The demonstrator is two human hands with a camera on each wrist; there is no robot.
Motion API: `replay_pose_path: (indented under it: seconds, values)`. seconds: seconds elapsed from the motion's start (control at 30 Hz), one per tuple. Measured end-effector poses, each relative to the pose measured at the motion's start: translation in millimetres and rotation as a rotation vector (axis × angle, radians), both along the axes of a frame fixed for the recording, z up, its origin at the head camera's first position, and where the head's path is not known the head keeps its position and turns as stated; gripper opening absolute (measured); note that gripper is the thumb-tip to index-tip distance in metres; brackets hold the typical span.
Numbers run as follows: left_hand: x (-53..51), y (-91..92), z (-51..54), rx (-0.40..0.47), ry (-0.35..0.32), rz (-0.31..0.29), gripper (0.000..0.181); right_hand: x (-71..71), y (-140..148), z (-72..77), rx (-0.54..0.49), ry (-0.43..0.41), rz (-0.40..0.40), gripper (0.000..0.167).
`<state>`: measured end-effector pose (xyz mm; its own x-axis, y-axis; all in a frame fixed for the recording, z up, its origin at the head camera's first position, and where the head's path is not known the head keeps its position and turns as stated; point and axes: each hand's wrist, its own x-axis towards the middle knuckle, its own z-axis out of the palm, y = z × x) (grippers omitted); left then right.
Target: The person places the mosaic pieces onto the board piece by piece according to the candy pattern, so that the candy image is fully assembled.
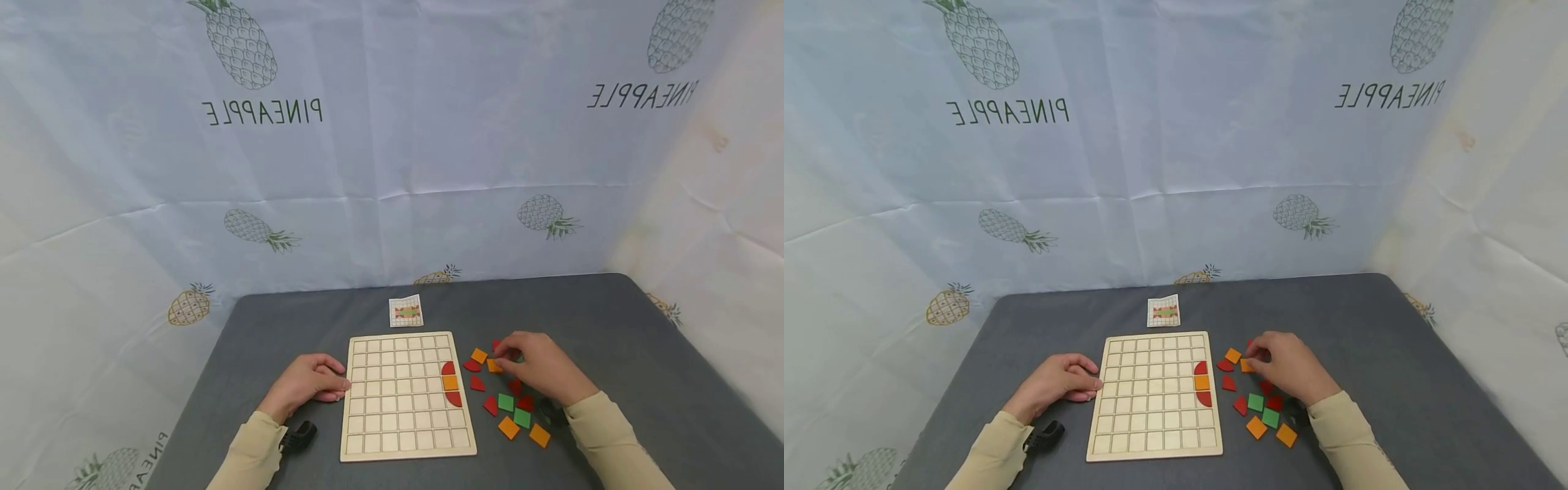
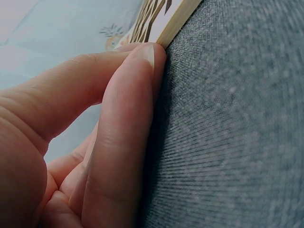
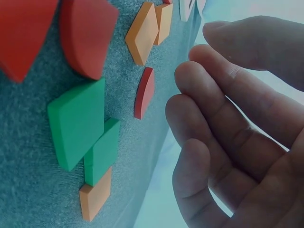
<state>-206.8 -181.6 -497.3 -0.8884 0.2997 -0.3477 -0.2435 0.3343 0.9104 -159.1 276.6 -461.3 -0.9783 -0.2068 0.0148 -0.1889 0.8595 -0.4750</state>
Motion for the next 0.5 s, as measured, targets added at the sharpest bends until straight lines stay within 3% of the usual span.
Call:
replay_pose_path:
  seconds: [0.23,0.5]
  values:
    - [0.1,-1.1,-1.6,-0.012,0.005,0.002,0.044,-1.0,-5.3,-2.3,0.01,-0.017,0.012,0.005]
    - [0.4,0.4,-2.2,-0.034,-0.002,0.022,0.046,5.1,-20.8,-5.9,-0.016,-0.03,0.094,0.014]
